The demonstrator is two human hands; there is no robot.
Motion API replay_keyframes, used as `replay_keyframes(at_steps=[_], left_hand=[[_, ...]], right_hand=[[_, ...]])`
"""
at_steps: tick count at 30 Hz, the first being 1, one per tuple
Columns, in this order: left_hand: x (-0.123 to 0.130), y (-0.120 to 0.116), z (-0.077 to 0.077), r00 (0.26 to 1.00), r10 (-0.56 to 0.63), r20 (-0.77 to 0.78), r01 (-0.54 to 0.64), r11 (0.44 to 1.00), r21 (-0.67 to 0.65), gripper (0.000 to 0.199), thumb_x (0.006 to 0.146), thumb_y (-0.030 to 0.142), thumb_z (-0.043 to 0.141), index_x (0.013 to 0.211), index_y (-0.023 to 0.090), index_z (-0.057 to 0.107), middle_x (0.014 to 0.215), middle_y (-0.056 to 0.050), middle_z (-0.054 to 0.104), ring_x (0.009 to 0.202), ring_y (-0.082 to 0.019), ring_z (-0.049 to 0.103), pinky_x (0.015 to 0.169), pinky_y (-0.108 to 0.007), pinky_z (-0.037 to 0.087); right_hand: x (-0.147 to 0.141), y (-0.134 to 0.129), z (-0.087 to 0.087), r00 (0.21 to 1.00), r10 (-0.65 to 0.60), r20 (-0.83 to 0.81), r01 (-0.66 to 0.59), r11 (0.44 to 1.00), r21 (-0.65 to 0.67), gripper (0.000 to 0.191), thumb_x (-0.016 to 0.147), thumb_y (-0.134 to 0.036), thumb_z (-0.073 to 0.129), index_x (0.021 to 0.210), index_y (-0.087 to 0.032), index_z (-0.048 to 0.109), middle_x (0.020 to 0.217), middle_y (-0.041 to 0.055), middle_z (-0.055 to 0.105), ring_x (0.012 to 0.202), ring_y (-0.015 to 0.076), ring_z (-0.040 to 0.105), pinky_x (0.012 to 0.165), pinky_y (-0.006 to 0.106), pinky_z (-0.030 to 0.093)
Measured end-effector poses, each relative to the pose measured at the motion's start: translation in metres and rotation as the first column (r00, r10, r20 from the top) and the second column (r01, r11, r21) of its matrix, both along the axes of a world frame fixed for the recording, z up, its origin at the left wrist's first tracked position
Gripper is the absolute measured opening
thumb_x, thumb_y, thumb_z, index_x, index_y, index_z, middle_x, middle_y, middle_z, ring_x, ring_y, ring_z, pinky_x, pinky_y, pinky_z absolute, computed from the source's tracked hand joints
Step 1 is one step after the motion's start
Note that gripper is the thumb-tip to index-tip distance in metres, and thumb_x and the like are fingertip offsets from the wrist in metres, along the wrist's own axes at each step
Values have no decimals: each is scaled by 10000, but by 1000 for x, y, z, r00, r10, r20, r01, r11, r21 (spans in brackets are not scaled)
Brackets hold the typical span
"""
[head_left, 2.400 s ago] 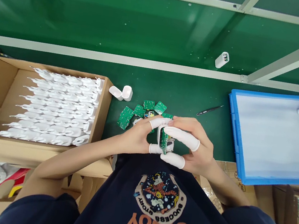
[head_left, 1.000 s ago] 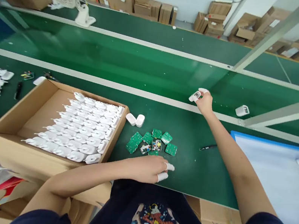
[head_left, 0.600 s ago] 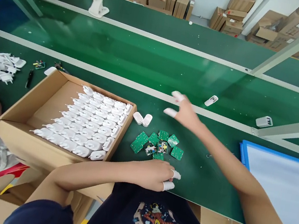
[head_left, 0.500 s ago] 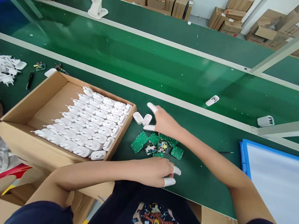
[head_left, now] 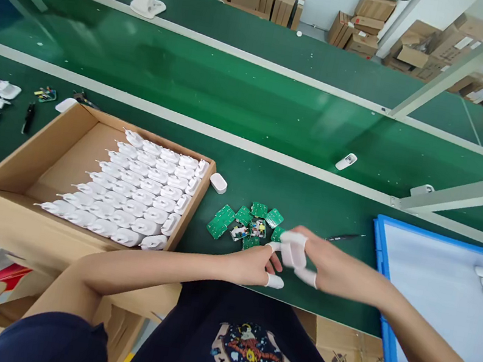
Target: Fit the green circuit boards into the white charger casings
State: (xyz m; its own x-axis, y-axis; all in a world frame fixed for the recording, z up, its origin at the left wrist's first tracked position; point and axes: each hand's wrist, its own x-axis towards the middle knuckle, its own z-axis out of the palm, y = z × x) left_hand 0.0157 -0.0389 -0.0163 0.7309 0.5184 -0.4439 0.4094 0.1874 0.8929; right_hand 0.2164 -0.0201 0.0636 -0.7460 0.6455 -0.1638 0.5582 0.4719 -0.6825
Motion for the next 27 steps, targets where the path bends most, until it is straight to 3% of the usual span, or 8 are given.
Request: replay_keyframes(at_steps=[2, 5, 9, 11, 14, 18, 23, 27], left_hand=[[1, -4, 7, 999, 5, 42, -11, 992, 129, 473, 686, 328, 714, 1074, 126, 536, 973, -92, 659, 846, -227, 643, 706, -335, 522], [2, -8, 20, 989, -27, 148, -17, 957, 289, 430, 702, 351, 725, 1052, 165, 557, 1004, -76, 660, 872, -223, 636, 769, -349, 513], [0, -9, 25, 984, -53, 173, 14, 976, 219, 472, 695, 349, 746, 1082, 175, 541, 978, -42, 669, 839, -196, 647, 744, -306, 510], [-1, -8, 22, 991, -75, 114, 50, 977, 207, 416, 683, 339, 747, 1009, 164, 558, 900, -27, 661, 787, -185, 638, 706, -289, 501], [-2, -8, 19, 983, -175, 48, 157, 955, 250, 302, 688, 327, 727, 889, 175, 561, 816, 0, 625, 730, -164, 601, 669, -271, 475], [-3, -8, 16, 952, -272, -139, 305, 879, 367, 317, 684, 337, 704, 887, 160, 538, 904, -44, 577, 840, -211, 563, 742, -321, 474], [-6, -7, 11, 931, -253, -264, 359, 769, 528, 225, 733, 249, 641, 901, 140, 539, 1108, -105, 518, 1027, -260, 463, 889, -370, 441], [-7, -5, 6, 918, -189, -349, 387, 618, 684, 170, 752, 121, 558, 922, 134, 552, 1098, -117, 534, 1072, -286, 421, 912, -411, 394]], right_hand=[[-1, -27, 2, 999, -3, -34, 1, 997, -75, 345, 803, -82, 555, 1113, -234, 550, 1073, 59, 570, 894, 168, 618, 753, 290, 547], [-7, -52, -8, 986, -149, -70, 139, 982, -126, 395, 824, -159, 607, 1194, -246, 499, 1073, 60, 538, 885, 173, 605, 739, 307, 552], [-2, -58, -33, 924, -337, -180, 306, 935, -177, 601, 776, -344, 718, 1287, -257, 414, 952, 18, 531, 626, 121, 545, 542, 267, 518], [5, -50, -48, 890, -404, -213, 404, 914, -48, 541, 807, -403, 683, 1266, -240, 446, 965, 31, 530, 625, 126, 539, 551, 284, 513], [10, -34, -72, 871, -491, -33, 480, 833, 275, 434, 870, -388, 602, 1241, -186, 503, 1081, 106, 548, 851, 227, 585, 718, 393, 535], [2, -22, -99, 846, -488, 216, 394, 844, 364, 426, 833, -308, 637, 1201, -110, 558, 1154, 173, 566, 1030, 345, 543, 816, 474, 514], [0, -23, -110, 830, -535, 157, 477, 828, 296, 332, 850, -320, 591, 1131, -144, 603, 1071, 125, 614, 954, 300, 586, 771, 404, 509], [8, -23, -108, 798, -601, 56, 578, 788, 211, 321, 839, -360, 566, 1067, -143, 628, 1064, 128, 619, 823, 247, 604, 722, 367, 482]])
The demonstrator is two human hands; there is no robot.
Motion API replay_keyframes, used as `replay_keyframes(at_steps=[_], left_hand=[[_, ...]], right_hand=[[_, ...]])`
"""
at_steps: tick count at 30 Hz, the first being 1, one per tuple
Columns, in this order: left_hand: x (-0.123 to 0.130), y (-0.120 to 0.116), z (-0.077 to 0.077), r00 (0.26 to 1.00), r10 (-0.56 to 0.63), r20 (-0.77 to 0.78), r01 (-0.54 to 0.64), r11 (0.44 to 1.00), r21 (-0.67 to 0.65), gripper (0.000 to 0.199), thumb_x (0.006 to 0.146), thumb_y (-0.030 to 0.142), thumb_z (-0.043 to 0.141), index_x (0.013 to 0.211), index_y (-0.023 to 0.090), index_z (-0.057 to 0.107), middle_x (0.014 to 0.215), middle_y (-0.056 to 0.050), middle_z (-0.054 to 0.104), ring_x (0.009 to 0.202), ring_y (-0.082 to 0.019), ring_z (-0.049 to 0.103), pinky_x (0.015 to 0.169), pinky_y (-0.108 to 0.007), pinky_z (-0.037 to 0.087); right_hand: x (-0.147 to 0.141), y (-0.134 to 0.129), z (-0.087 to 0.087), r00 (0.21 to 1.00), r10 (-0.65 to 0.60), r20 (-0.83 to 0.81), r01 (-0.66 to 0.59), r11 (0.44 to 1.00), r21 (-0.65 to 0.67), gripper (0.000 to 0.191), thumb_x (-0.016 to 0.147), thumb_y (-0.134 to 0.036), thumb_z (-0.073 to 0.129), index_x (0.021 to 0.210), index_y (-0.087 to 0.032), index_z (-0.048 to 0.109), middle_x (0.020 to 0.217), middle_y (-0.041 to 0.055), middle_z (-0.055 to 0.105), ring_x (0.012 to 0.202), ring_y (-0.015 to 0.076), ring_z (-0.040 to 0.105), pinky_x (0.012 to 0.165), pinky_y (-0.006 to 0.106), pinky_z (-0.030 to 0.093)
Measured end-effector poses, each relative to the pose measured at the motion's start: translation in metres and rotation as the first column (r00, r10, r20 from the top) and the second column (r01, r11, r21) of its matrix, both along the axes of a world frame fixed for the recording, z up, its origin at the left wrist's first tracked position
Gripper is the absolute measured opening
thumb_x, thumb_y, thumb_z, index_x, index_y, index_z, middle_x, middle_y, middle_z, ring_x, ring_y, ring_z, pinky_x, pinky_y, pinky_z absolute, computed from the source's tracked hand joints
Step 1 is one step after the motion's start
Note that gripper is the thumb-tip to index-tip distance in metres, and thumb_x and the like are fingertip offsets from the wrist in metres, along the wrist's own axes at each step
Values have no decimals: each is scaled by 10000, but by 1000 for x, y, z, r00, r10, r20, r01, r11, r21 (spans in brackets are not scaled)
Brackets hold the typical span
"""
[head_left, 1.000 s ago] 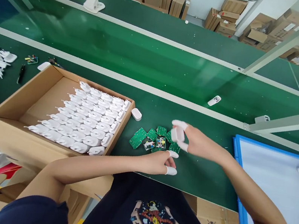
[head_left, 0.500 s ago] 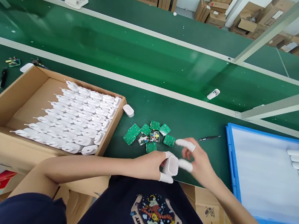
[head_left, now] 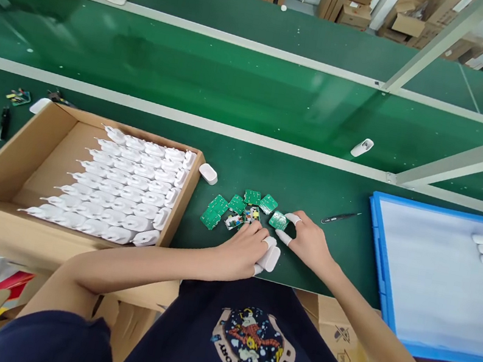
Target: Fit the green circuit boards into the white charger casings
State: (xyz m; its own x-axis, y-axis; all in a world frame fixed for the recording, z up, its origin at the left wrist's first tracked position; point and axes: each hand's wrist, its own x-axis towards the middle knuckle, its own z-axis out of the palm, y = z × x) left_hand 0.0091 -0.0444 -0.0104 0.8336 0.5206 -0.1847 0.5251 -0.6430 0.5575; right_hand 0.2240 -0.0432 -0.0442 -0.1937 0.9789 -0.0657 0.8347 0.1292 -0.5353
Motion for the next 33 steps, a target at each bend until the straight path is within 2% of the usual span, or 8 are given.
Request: replay_keyframes(at_steps=[7, 9, 12, 15, 22, 29, 31, 33], left_hand=[[2, 6, -8, 1000, -4, -31, 6, 999, 43, 384, 757, 57, 516, 1135, 126, 516, 1131, -118, 572, 1051, -266, 471, 871, -395, 372], [3, 7, -12, 999, -2, -40, 5, 997, 77, 406, 747, 23, 499, 1142, 114, 520, 1186, -131, 559, 1075, -265, 477, 901, -405, 358], [5, 6, -16, 998, -27, -64, 35, 991, 128, 368, 740, 8, 497, 1093, 97, 551, 1247, -147, 530, 1126, -286, 462, 916, -421, 357], [7, 4, -12, 998, -19, -57, 26, 991, 130, 345, 777, 84, 554, 1122, 90, 548, 1284, -166, 500, 1134, -318, 448, 910, -447, 378], [3, 24, 17, 898, 223, 380, -98, 942, -321, 624, 809, 420, 634, 1349, 193, 422, 1365, -138, 459, 1265, -297, 396, 1072, -485, 348], [-1, 30, 29, 779, 416, 470, 266, 460, -847, 555, 713, 378, 748, 1223, 241, 577, 1319, -106, 506, 1042, -243, 624, 815, -333, 553], [-1, 28, 32, 774, 451, 445, 284, 380, -880, 515, 680, 335, 780, 1158, 236, 615, 1253, -97, 539, 890, -200, 663, 667, -272, 567], [-1, 28, 34, 743, 476, 471, 306, 383, -871, 453, 667, 346, 790, 1079, 215, 654, 1214, -97, 551, 836, -191, 663, 618, -259, 558]], right_hand=[[16, 2, 20, 884, -73, -462, -24, 979, -203, 451, 941, -487, 313, 878, -163, 621, 784, 67, 642, 667, 174, 583, 638, 309, 484], [16, -1, 26, 665, -253, -702, -55, 921, -385, 466, 943, -496, 268, 899, -173, 602, 794, 67, 648, 639, 164, 568, 611, 307, 478], [10, -7, 32, 191, -562, -805, -163, 790, -590, 345, 874, -480, 430, 863, -185, 609, 789, 57, 646, 632, 153, 547, 600, 293, 451], [2, -14, 38, 27, -605, -796, -164, 782, -601, 294, 840, -444, 494, 839, -185, 634, 783, 53, 647, 636, 149, 536, 616, 293, 439], [-14, -34, 53, -55, -534, -844, -295, 816, -497, 330, 880, -432, 481, 869, -167, 677, 802, 50, 631, 648, 153, 540, 658, 311, 425], [-50, -48, 58, -101, -514, -852, -547, 744, -384, 430, 882, -545, 491, 920, -161, 680, 755, 43, 643, 661, 160, 565, 703, 313, 437], [-53, -47, 58, -68, -473, -879, -529, 764, -370, 429, 881, -559, 499, 923, -173, 682, 787, 43, 661, 667, 164, 578, 711, 321, 450], [-49, -46, 58, 50, -382, -923, -446, 818, -363, 380, 877, -535, 538, 890, -187, 690, 848, 44, 677, 722, 174, 596, 724, 324, 463]])
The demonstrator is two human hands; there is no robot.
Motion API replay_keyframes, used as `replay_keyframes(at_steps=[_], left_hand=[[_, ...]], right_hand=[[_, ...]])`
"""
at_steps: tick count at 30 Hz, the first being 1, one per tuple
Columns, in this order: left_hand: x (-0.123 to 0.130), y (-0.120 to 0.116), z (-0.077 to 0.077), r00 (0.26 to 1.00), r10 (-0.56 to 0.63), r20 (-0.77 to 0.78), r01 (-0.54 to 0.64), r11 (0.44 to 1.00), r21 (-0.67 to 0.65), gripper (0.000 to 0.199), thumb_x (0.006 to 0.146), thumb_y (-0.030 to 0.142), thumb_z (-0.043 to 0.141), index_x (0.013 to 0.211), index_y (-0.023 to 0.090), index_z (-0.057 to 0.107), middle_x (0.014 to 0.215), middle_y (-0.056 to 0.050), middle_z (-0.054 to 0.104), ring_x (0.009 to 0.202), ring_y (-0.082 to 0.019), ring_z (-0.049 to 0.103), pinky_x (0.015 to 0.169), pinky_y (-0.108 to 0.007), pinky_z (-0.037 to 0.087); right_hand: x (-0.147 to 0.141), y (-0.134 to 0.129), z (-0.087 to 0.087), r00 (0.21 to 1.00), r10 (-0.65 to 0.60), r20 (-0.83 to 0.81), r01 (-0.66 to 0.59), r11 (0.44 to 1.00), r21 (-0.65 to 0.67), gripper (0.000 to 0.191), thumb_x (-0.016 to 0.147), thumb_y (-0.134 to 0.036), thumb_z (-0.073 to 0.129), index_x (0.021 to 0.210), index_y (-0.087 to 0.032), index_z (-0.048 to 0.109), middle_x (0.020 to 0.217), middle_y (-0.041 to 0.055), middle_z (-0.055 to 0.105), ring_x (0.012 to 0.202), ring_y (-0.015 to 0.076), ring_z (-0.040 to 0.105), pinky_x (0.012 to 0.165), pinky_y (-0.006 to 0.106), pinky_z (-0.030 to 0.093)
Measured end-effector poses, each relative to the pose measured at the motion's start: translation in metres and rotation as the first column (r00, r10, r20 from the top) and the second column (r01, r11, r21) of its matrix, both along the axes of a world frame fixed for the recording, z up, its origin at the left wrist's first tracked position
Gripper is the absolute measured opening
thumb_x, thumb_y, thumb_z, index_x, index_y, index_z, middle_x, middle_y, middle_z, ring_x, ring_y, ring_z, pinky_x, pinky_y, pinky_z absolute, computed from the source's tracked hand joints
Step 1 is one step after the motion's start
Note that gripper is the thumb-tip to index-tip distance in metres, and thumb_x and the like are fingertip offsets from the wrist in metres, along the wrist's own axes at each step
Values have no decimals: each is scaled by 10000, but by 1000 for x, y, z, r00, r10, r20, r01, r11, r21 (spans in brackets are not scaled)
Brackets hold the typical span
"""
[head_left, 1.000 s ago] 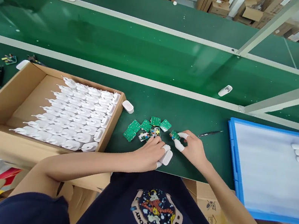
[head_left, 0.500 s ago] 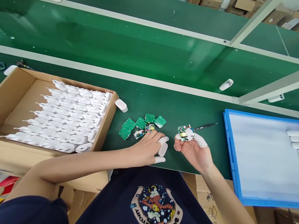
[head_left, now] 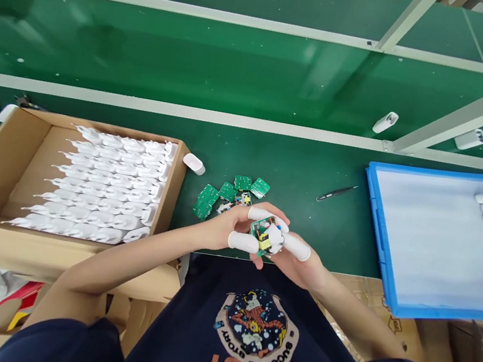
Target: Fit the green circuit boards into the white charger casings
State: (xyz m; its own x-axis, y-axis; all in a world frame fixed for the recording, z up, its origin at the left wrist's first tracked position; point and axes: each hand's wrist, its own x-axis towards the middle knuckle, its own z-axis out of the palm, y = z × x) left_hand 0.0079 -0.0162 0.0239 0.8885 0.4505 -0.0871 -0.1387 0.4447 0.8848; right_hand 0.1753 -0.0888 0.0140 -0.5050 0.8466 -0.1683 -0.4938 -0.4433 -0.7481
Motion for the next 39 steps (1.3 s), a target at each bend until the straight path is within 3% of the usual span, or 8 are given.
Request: replay_keyframes(at_steps=[3, 6, 9, 11, 20, 26, 33, 39], left_hand=[[0, 3, 2, 997, 66, 38, -68, 996, 61, 475, 653, 457, 788, 1025, 181, 683, 1136, -110, 581, 911, -236, 641, 757, -337, 549], [0, 5, 2, 996, 88, 13, -89, 987, 136, 497, 658, 534, 761, 989, 169, 696, 1063, -108, 606, 1025, -273, 594, 907, -399, 483], [0, 4, 0, 997, 68, -43, -60, 986, 157, 447, 669, 502, 763, 964, 173, 697, 1077, -95, 595, 1043, -262, 581, 922, -385, 462], [0, 3, -2, 996, 58, -64, -49, 990, 132, 450, 659, 484, 774, 972, 171, 688, 1080, -86, 589, 1017, -247, 587, 899, -363, 465], [2, 3, -6, 989, 87, -117, -65, 982, 180, 440, 691, 514, 736, 934, 153, 668, 1053, -68, 566, 910, -185, 556, 804, -298, 447], [0, 5, -9, 985, 102, -139, -49, 939, 341, 351, 760, 445, 700, 975, 170, 672, 1061, -59, 564, 941, -188, 543, 848, -312, 432], [2, 3, -4, 974, 41, -222, 75, 868, 490, 271, 767, 349, 693, 973, 174, 670, 1058, -55, 583, 969, -194, 539, 874, -317, 432], [3, 1, -6, 977, 55, -207, 44, 893, 449, 326, 763, 365, 698, 1010, 158, 649, 1082, -76, 584, 994, -207, 553, 896, -331, 436]], right_hand=[[18, 1, 5, 914, -176, 367, 69, 956, 285, 246, 913, -391, 552, 821, -210, 691, 859, 25, 666, 791, 172, 596, 741, 312, 461], [36, 0, 17, 678, -526, 513, 71, 741, 668, 150, 895, -260, 583, 1021, -262, 665, 885, 20, 622, 801, 171, 581, 719, 322, 466], [42, -1, 32, 479, -707, 520, -208, 484, 850, 483, 812, -277, 695, 1265, -272, 528, 1073, 78, 589, 952, 235, 573, 792, 397, 496], [39, 0, 39, 393, -733, 555, -387, 415, 823, 558, 814, -296, 698, 1320, -259, 465, 1152, 112, 567, 1043, 267, 549, 842, 433, 500], [33, 4, 36, 352, -732, 583, -472, 398, 786, 441, 866, -207, 630, 1272, -203, 458, 1150, 125, 543, 1057, 244, 528, 848, 400, 502], [36, 10, 35, 384, -636, 669, -501, 465, 730, 409, 889, -227, 594, 1265, -218, 433, 1176, 126, 500, 1030, 227, 525, 826, 376, 512], [42, 19, 37, 461, -442, 770, -538, 551, 638, 220, 843, -274, 652, 1010, -221, 518, 1047, 62, 506, 944, 184, 528, 766, 305, 504], [41, 14, 26, 471, -567, 676, -439, 514, 737, 211, 818, -246, 679, 929, -219, 501, 995, 47, 521, 911, 182, 517, 753, 312, 480]])
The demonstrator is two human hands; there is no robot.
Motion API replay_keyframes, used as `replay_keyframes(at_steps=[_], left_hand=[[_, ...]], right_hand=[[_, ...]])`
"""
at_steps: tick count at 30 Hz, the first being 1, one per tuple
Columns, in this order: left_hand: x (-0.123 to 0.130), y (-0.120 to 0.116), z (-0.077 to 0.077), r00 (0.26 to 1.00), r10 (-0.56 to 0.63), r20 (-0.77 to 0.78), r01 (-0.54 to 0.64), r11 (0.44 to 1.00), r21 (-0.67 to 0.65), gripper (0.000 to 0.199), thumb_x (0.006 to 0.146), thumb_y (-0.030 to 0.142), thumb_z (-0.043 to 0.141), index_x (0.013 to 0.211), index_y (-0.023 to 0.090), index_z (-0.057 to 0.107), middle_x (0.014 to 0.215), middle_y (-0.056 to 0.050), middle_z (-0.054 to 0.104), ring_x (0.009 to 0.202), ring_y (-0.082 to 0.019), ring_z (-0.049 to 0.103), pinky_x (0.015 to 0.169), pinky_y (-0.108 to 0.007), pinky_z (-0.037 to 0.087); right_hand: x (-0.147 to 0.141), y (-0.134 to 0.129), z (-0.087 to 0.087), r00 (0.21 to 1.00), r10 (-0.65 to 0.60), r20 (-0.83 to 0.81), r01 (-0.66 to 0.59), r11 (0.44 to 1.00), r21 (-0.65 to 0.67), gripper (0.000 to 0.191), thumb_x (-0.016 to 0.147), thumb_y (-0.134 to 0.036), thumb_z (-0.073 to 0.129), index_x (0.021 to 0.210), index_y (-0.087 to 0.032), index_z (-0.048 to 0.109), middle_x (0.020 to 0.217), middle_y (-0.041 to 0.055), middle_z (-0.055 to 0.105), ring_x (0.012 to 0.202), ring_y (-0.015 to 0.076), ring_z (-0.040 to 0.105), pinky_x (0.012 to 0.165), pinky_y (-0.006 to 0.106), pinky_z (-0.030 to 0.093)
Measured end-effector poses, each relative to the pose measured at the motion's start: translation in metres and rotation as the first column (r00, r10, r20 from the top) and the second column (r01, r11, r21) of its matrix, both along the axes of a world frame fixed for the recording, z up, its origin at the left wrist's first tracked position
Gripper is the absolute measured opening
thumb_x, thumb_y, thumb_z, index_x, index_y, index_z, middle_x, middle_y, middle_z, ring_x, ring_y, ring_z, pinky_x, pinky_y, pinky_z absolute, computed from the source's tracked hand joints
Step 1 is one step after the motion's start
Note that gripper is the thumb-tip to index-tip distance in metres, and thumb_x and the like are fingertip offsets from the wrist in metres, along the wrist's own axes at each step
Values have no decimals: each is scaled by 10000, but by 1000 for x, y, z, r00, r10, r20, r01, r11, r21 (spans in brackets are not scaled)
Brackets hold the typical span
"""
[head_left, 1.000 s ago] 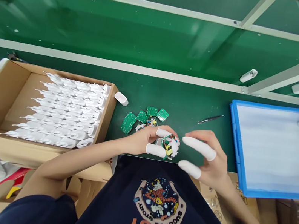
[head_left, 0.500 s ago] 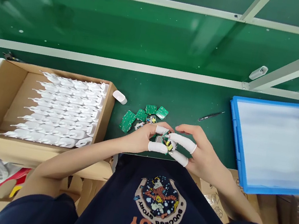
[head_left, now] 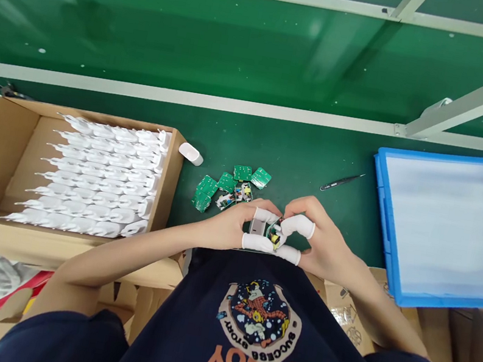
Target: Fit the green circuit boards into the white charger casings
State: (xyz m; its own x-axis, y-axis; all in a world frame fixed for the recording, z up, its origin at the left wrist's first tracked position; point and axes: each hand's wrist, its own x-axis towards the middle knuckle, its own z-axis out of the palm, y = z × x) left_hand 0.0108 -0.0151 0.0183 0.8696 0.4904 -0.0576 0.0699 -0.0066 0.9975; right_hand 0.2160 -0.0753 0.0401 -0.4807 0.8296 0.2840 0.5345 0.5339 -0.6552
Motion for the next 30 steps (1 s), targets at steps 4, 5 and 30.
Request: replay_keyframes(at_steps=[4, 5, 30], left_hand=[[-2, 1, -1, 999, 31, 29, -30, 998, -54, 352, 784, 428, 675, 1000, 151, 647, 1079, -81, 576, 956, -203, 558, 852, -325, 452], [-2, 2, -2, 999, 42, 30, -40, 997, -61, 358, 785, 444, 671, 992, 153, 649, 1079, -81, 574, 954, -204, 556, 849, -325, 453], [1, -1, -1, 978, 173, 115, -150, 971, -186, 389, 760, 506, 679, 952, 168, 663, 1041, -79, 590, 997, -229, 575, 870, -351, 474]], right_hand=[[-2, -2, -3, 997, -77, -27, 79, 994, 76, 348, 832, -224, 660, 1135, -235, 490, 1060, 71, 527, 945, 200, 536, 776, 344, 489], [-3, -3, -3, 997, -80, -19, 81, 991, 102, 394, 837, -224, 656, 1189, -243, 478, 1071, 78, 537, 952, 207, 542, 775, 352, 491], [-10, -2, -18, 972, -191, -136, 233, 861, 452, 448, 807, -284, 703, 1213, -249, 518, 914, 65, 613, 899, 239, 595, 845, 469, 558]])
